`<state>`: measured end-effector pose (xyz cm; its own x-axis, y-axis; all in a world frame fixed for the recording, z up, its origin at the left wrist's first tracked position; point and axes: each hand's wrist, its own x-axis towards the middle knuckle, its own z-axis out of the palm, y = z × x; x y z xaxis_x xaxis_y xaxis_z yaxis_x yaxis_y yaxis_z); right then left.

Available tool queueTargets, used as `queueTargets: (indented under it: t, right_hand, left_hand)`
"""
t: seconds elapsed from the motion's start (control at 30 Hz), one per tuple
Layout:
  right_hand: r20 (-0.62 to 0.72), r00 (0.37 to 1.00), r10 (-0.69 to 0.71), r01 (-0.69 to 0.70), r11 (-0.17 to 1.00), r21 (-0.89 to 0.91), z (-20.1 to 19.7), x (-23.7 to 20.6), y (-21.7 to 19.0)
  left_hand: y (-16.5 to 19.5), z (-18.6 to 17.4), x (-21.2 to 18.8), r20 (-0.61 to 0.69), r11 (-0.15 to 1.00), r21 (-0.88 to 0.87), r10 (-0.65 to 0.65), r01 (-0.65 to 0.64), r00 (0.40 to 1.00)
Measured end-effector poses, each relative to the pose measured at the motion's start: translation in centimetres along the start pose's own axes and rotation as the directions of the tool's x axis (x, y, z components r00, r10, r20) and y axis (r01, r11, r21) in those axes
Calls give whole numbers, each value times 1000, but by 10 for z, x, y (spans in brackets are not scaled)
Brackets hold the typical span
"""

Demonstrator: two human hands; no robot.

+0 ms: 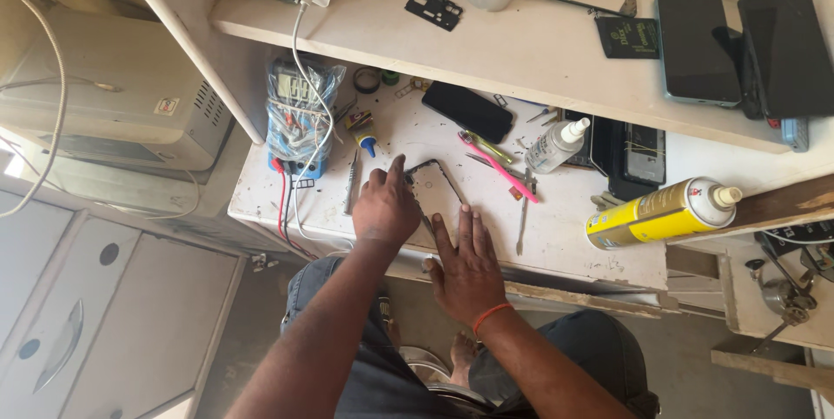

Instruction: The person applies adhesive from a small tube onto a disassembled smartphone frame, presses the frame and screen together, then handles the reassembled phone, pressing its screen and using its touchscreen while it sits on the bench among other phone parts and tools.

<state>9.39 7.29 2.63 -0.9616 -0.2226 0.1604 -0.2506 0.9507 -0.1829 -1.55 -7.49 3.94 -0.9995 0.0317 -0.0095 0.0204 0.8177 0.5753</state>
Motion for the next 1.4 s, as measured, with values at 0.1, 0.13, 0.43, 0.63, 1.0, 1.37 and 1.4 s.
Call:
queueTargets:
  t: [0.1, 0.13, 0.43, 0.63, 1.0, 1.37, 1.4]
  right_hand:
    - [-23, 1000, 3, -3, 1000, 15, -8, 3, -4]
    - [-34, 999, 0, 0, 1000, 6, -11, 5, -5]
    - [223, 974, 50, -65, 996, 63, -43, 57, 3]
    - [463, 884, 71, -35, 996, -87, -43, 110, 11]
    - [572, 818, 59, 23, 991, -135, -48, 148, 20]
    - [14, 963, -268, 268, 962, 47, -5, 41, 17]
    - [-19, 969, -247, 247, 969, 7, 0, 39, 16]
  left_hand:
    - [-2, -6, 6, 118, 996, 64, 60, -67, 991]
    - [-5, -8, 9, 184, 984, 112, 113, -136, 976]
    - [-20, 7, 11, 86, 966, 102, 231, -239, 969]
    - [-27, 15, 13, 17, 952, 136, 274, -274, 961]
    - [-30, 13, 19, 17, 945, 132, 298, -298, 954]
    - [-27, 14, 16, 44, 946, 163, 277, -280, 960]
    - [-26, 14, 17, 29, 945, 154, 286, -287, 958]
